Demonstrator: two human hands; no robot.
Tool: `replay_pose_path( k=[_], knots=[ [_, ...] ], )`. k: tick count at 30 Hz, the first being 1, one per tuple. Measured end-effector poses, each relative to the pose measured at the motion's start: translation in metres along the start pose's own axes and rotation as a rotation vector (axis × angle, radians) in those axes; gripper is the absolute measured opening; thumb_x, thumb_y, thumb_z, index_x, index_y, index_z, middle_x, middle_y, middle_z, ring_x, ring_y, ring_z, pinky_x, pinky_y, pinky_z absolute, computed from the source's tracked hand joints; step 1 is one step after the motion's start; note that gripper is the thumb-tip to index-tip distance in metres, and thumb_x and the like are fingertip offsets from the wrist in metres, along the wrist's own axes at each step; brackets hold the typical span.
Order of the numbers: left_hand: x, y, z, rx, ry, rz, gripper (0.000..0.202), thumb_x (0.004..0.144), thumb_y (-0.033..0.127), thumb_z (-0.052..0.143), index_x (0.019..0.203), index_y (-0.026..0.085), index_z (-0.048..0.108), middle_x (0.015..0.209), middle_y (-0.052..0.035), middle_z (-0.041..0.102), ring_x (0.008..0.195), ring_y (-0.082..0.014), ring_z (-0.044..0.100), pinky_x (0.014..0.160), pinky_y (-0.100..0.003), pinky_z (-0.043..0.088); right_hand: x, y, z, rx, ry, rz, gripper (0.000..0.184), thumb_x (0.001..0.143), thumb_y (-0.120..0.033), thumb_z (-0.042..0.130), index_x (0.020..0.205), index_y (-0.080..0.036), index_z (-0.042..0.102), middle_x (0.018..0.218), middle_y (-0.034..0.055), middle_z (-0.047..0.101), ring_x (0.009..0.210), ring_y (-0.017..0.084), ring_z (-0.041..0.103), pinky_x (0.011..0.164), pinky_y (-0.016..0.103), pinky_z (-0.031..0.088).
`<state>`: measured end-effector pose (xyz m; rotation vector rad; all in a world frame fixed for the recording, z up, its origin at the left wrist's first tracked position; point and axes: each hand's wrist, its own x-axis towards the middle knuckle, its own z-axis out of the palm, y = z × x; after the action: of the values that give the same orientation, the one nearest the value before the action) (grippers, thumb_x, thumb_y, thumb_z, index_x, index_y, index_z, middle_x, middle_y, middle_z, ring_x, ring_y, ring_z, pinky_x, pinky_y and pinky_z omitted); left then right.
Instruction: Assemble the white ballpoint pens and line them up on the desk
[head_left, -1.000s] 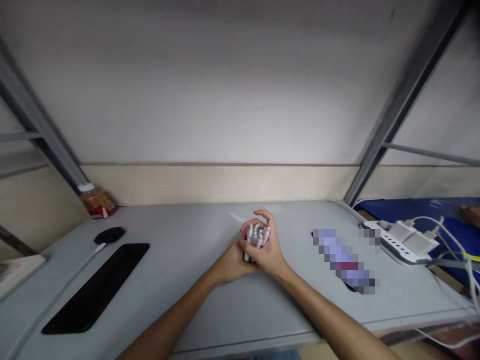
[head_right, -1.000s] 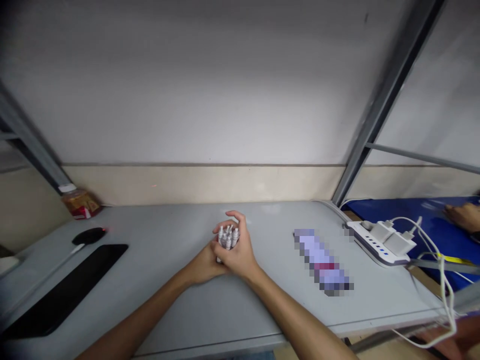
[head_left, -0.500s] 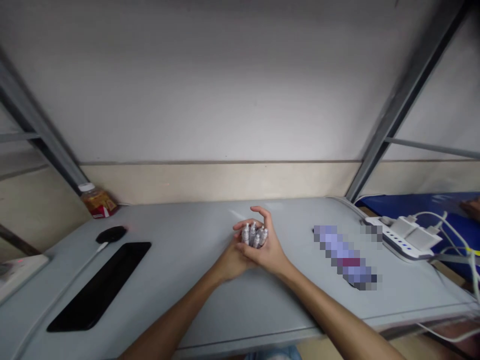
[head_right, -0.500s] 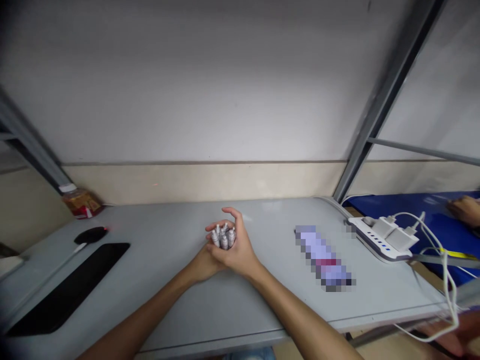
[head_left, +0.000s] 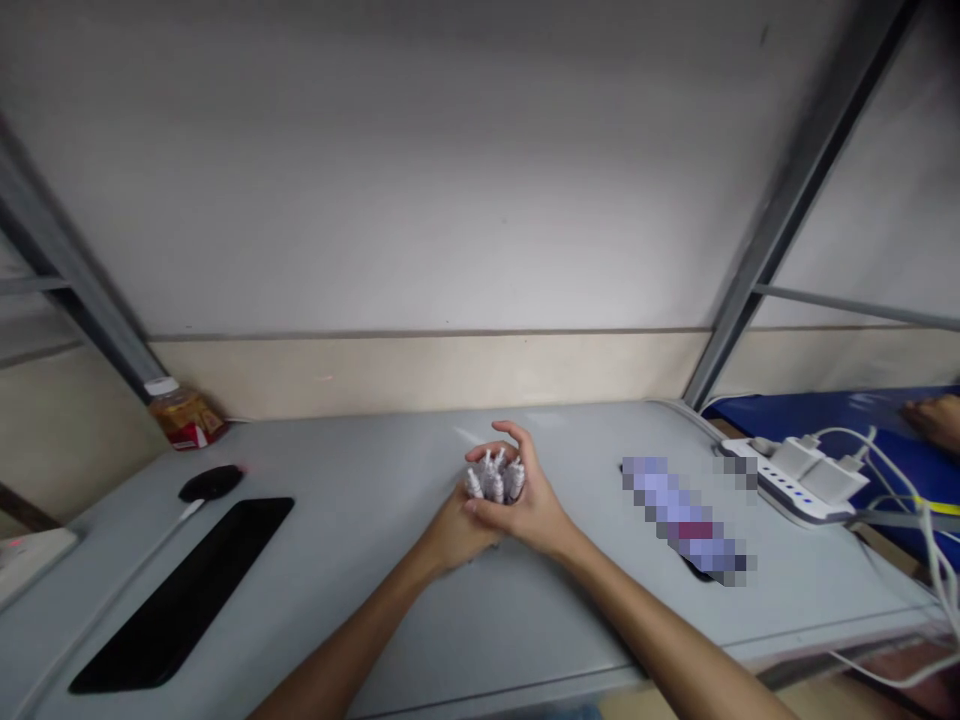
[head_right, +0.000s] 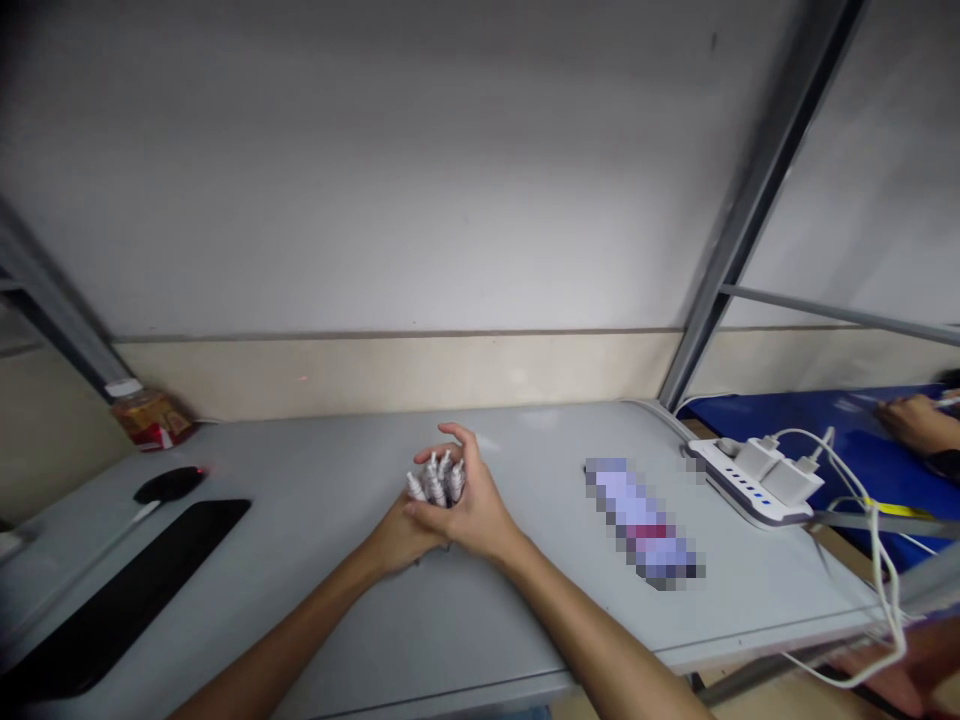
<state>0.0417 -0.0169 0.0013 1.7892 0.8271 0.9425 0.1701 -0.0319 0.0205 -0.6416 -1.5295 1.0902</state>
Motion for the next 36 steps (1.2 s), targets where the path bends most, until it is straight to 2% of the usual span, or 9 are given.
replay_pose_path(
  k=[4,6,12,16,20,25,29,32,36],
  knots=[
    [-0.001,-0.001,0.001,0.016,0.016,-0.005,0.034,0.074,0.026,0.066,0.106,0.017,0.059,0.106,-0.0067,0.066,0.099,-0.0218,0.061,0.088,-0.036,0.051,0.001,0.007,0.0,-0.106,0.046,-0.01,0.1,0.065,-0.02,0.079,0.142,-0.03,0.015,0.12,0.0078,0.053,0.09,0.017,0.059,0.084,0.035,0.048],
    [0.0,-0.002,0.001,-0.007,0.029,0.013,0.036,0.074,0.028,0.067,0.108,0.017,0.059,0.106,-0.0069,0.066,0.101,-0.0221,0.06,0.09,-0.036,0.05,0.002,0.009,-0.002,-0.14,0.036,-0.011,0.105,0.064,-0.024,0.082,0.144,-0.028,0.015,0.122,0.0086,0.052,0.096,0.019,0.058,0.087,0.036,0.047],
    [0.001,-0.006,-0.001,0.009,0.057,0.037,0.038,0.075,0.027,0.064,0.112,0.019,0.06,0.108,-0.0063,0.067,0.106,-0.0222,0.058,0.099,-0.04,0.045,0.002,0.01,-0.005,-0.229,0.008,-0.036,0.081,0.066,-0.03,0.081,0.137,-0.025,0.041,0.122,0.0072,0.053,0.112,0.023,0.053,0.099,0.038,0.041],
    [0.0,-0.007,0.0,0.017,0.061,0.037,0.035,0.077,0.023,0.057,0.112,0.019,0.06,0.097,-0.0047,0.069,0.11,-0.022,0.057,0.104,-0.041,0.041,0.003,0.009,-0.005,-0.17,0.002,0.032,0.082,0.068,-0.029,0.079,0.14,-0.024,0.039,0.119,0.0068,0.057,0.105,0.021,0.057,0.095,0.037,0.044],
    [-0.002,-0.005,0.0,-0.012,0.076,-0.001,0.035,0.077,0.021,0.056,0.112,0.018,0.06,0.093,-0.0039,0.069,0.105,-0.0222,0.06,0.098,-0.041,0.046,0.005,0.01,-0.008,-0.131,0.018,0.074,0.081,0.066,-0.032,0.081,0.137,-0.021,0.043,0.115,0.0072,0.059,0.099,0.02,0.06,0.092,0.036,0.046],
    [-0.002,0.001,-0.002,0.009,0.054,0.019,0.037,0.076,0.02,0.059,0.113,0.02,0.059,0.093,-0.004,0.068,0.105,-0.023,0.06,0.099,-0.042,0.046,0.005,0.012,-0.01,-0.127,0.048,0.082,0.103,0.058,-0.031,0.086,0.144,-0.025,0.03,0.117,0.0065,0.055,0.097,0.019,0.06,0.09,0.035,0.046],
    [-0.002,0.0,-0.002,0.042,0.032,0.097,0.031,0.074,0.02,0.062,0.105,0.019,0.06,0.097,-0.004,0.066,0.097,-0.0219,0.061,0.091,-0.037,0.049,0.001,0.014,-0.004,-0.12,-0.031,0.041,0.116,0.056,-0.029,0.087,0.148,-0.027,0.017,0.116,0.0061,0.054,0.095,0.019,0.059,0.091,0.037,0.046],
    [-0.002,-0.004,-0.001,0.078,0.038,0.125,0.024,0.072,0.019,0.064,0.095,0.017,0.061,0.093,-0.0041,0.066,0.092,-0.0213,0.061,0.084,-0.034,0.051,-0.001,0.014,-0.001,-0.122,-0.065,0.042,0.107,0.062,-0.03,0.084,0.147,-0.027,0.019,0.114,0.0059,0.054,0.09,0.018,0.059,0.088,0.036,0.048],
    [-0.002,-0.002,0.0,0.06,0.081,0.116,0.021,0.07,0.018,0.064,0.09,0.016,0.061,0.087,-0.0038,0.065,0.083,-0.0189,0.061,0.076,-0.029,0.052,-0.001,0.009,-0.001,-0.175,-0.082,0.037,0.084,0.068,-0.032,0.08,0.14,-0.025,0.037,0.114,0.0062,0.055,0.092,0.018,0.059,0.087,0.034,0.048]
  ],
)
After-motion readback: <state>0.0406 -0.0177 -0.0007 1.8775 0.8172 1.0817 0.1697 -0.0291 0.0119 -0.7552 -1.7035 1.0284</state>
